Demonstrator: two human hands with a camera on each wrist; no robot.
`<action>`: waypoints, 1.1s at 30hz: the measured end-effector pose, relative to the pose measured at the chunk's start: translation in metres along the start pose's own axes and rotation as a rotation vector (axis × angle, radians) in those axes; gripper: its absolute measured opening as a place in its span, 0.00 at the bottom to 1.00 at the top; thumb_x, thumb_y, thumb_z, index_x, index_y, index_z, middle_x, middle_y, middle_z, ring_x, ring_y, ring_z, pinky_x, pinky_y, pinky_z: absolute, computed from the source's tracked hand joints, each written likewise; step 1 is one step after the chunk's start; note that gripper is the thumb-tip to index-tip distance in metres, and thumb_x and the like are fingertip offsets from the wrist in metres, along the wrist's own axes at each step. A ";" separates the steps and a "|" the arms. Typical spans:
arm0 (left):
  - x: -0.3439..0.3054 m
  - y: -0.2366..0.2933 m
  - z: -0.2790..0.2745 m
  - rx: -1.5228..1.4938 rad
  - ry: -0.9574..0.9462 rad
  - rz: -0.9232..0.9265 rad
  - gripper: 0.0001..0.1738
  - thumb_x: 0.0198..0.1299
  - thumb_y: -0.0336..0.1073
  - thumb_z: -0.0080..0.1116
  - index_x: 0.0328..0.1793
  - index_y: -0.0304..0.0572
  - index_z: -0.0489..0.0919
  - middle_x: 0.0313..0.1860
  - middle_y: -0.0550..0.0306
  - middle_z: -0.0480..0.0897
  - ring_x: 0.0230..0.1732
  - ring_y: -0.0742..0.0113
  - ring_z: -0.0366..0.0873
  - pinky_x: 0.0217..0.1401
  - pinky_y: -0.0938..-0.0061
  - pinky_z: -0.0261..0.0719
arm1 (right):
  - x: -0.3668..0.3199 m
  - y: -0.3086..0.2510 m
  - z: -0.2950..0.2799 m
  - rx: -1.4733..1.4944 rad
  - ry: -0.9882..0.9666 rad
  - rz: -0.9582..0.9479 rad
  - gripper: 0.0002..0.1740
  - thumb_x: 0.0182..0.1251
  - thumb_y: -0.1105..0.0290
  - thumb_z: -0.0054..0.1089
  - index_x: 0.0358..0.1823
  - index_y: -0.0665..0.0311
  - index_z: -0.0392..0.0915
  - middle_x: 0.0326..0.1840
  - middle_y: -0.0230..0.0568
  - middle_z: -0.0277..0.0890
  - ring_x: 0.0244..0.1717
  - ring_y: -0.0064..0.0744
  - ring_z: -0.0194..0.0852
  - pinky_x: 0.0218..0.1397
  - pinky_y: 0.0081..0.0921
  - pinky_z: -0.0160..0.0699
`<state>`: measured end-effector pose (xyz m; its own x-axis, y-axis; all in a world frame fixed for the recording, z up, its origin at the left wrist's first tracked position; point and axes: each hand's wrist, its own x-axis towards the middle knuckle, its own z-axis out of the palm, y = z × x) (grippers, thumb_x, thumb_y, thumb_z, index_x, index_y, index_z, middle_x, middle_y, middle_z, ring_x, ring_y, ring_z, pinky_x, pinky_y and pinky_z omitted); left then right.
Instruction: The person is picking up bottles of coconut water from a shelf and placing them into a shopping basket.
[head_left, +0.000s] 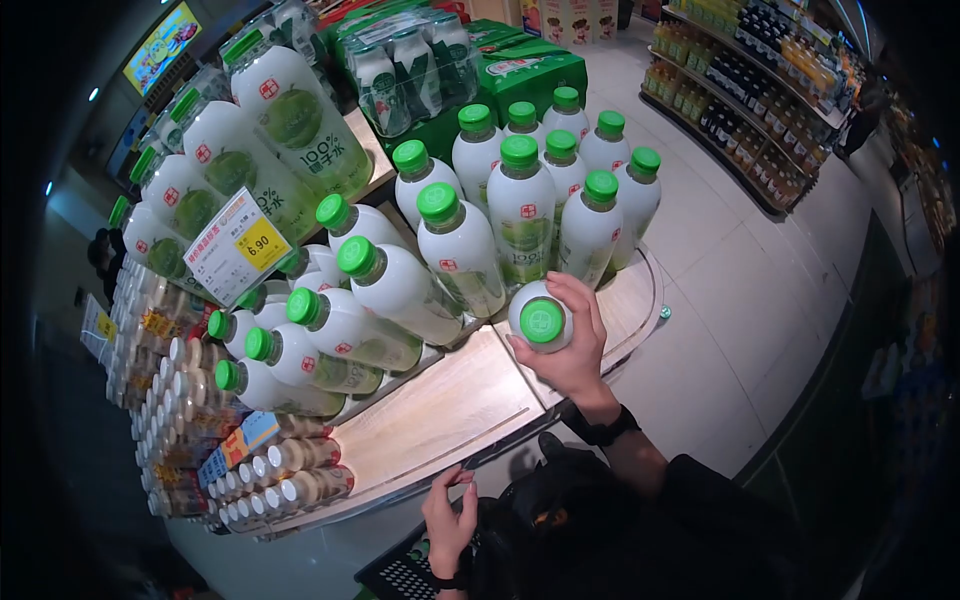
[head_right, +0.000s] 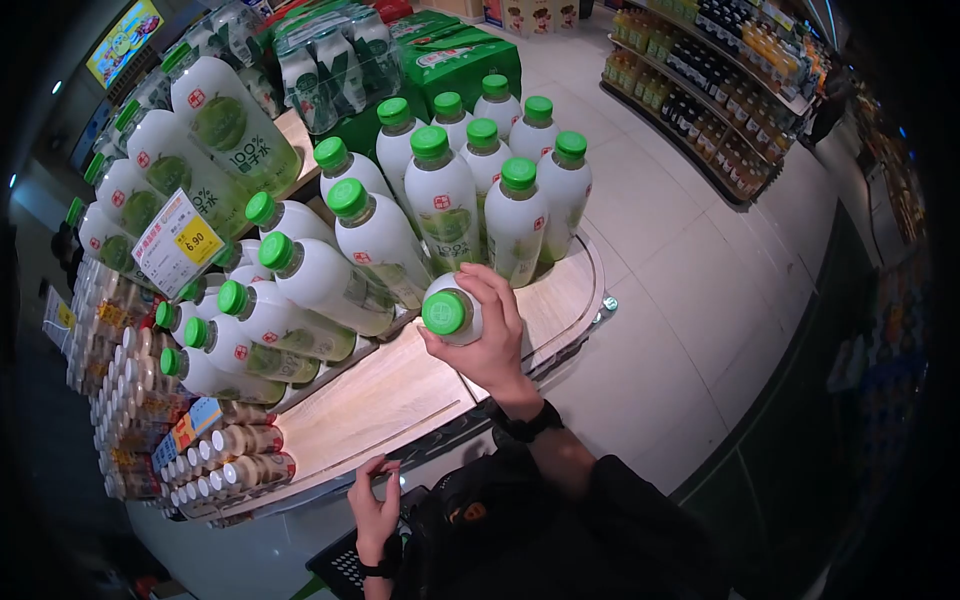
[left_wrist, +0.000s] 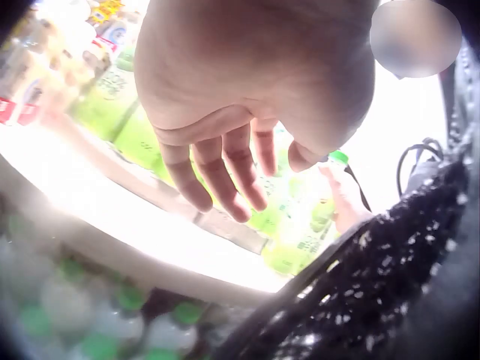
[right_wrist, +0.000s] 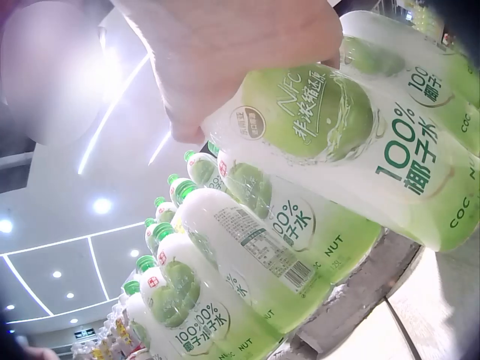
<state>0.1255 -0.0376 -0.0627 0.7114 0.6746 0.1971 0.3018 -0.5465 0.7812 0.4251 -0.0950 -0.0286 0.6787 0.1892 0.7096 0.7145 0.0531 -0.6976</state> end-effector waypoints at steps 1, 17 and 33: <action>0.007 0.006 0.006 -0.040 0.044 0.081 0.24 0.60 0.28 0.67 0.62 0.34 0.76 0.40 0.47 0.87 0.38 0.57 0.86 0.45 0.67 0.82 | -0.001 -0.001 -0.002 0.006 -0.052 -0.028 0.44 0.40 0.69 0.85 0.63 0.61 0.72 0.64 0.54 0.74 0.63 0.51 0.77 0.66 0.40 0.78; 0.132 0.100 0.070 0.240 0.281 0.646 0.23 0.51 0.49 0.79 0.39 0.41 0.79 0.25 0.55 0.76 0.23 0.56 0.77 0.25 0.67 0.74 | -0.050 -0.007 -0.022 0.046 -0.178 -0.126 0.27 0.60 0.68 0.67 0.62 0.64 0.78 0.65 0.49 0.77 0.67 0.57 0.75 0.73 0.52 0.68; 0.025 0.140 -0.131 -0.388 0.614 0.362 0.20 0.52 0.45 0.60 0.36 0.38 0.65 0.29 0.59 0.62 0.28 0.70 0.60 0.36 0.74 0.62 | -0.044 -0.086 -0.032 0.530 -1.295 0.246 0.60 0.33 0.60 0.91 0.72 0.66 0.65 0.65 0.46 0.75 0.65 0.45 0.75 0.69 0.36 0.73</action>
<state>0.1024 -0.0327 0.1289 0.2134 0.7024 0.6790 -0.2021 -0.6482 0.7341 0.3389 -0.1397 0.0035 -0.0644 0.9820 0.1777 0.2590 0.1884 -0.9473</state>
